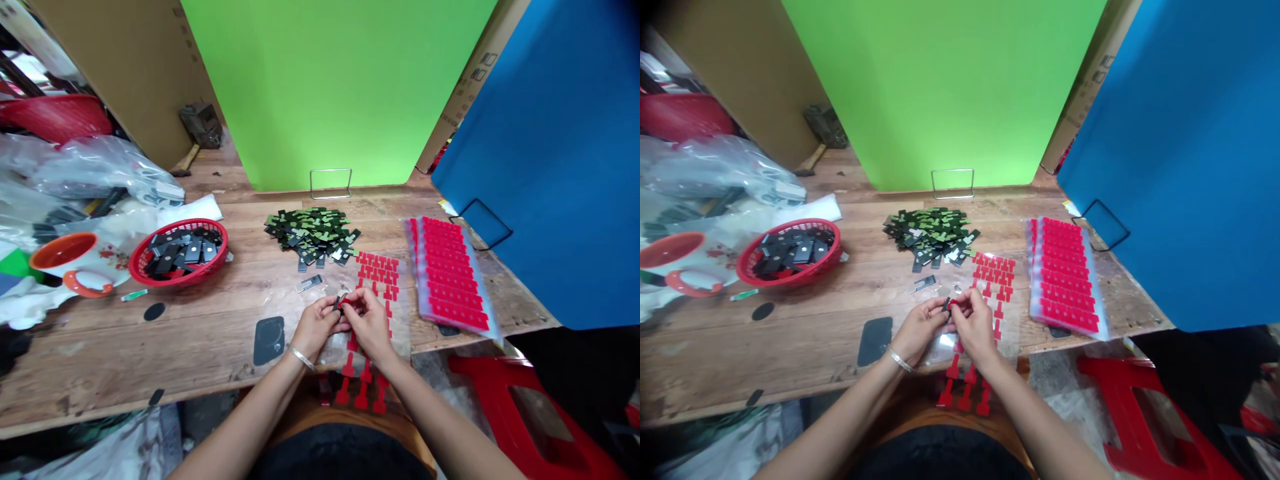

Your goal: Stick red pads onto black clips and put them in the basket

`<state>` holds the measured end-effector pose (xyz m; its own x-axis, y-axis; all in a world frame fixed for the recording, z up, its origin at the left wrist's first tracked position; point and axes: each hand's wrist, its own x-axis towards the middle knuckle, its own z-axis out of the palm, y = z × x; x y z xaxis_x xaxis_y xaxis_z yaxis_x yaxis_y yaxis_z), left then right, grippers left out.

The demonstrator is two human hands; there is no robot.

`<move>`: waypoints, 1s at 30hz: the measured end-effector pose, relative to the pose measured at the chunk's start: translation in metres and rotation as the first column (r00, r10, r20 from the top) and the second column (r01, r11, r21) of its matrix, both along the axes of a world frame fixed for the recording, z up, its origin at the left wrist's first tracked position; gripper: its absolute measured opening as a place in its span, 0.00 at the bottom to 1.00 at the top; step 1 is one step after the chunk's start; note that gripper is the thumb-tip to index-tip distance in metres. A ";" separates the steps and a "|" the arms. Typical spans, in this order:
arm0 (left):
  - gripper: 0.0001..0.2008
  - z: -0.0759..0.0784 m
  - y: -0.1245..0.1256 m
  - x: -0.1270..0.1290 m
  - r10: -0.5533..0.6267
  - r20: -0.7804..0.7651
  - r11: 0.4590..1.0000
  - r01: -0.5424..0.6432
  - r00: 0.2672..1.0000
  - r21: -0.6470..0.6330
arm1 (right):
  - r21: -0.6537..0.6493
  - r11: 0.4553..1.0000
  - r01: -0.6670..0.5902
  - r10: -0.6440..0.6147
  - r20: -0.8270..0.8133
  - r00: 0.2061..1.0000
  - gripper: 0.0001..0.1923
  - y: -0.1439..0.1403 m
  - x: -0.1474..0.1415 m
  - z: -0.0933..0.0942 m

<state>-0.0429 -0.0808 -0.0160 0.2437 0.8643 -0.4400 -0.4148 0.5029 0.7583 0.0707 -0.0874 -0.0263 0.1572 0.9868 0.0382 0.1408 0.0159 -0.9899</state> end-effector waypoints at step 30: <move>0.16 -0.002 0.000 0.000 0.005 -0.010 1.000 -0.005 1.000 0.002 | 0.035 0.999 0.017 -0.020 0.096 0.995 0.02 -0.001 -0.004 0.002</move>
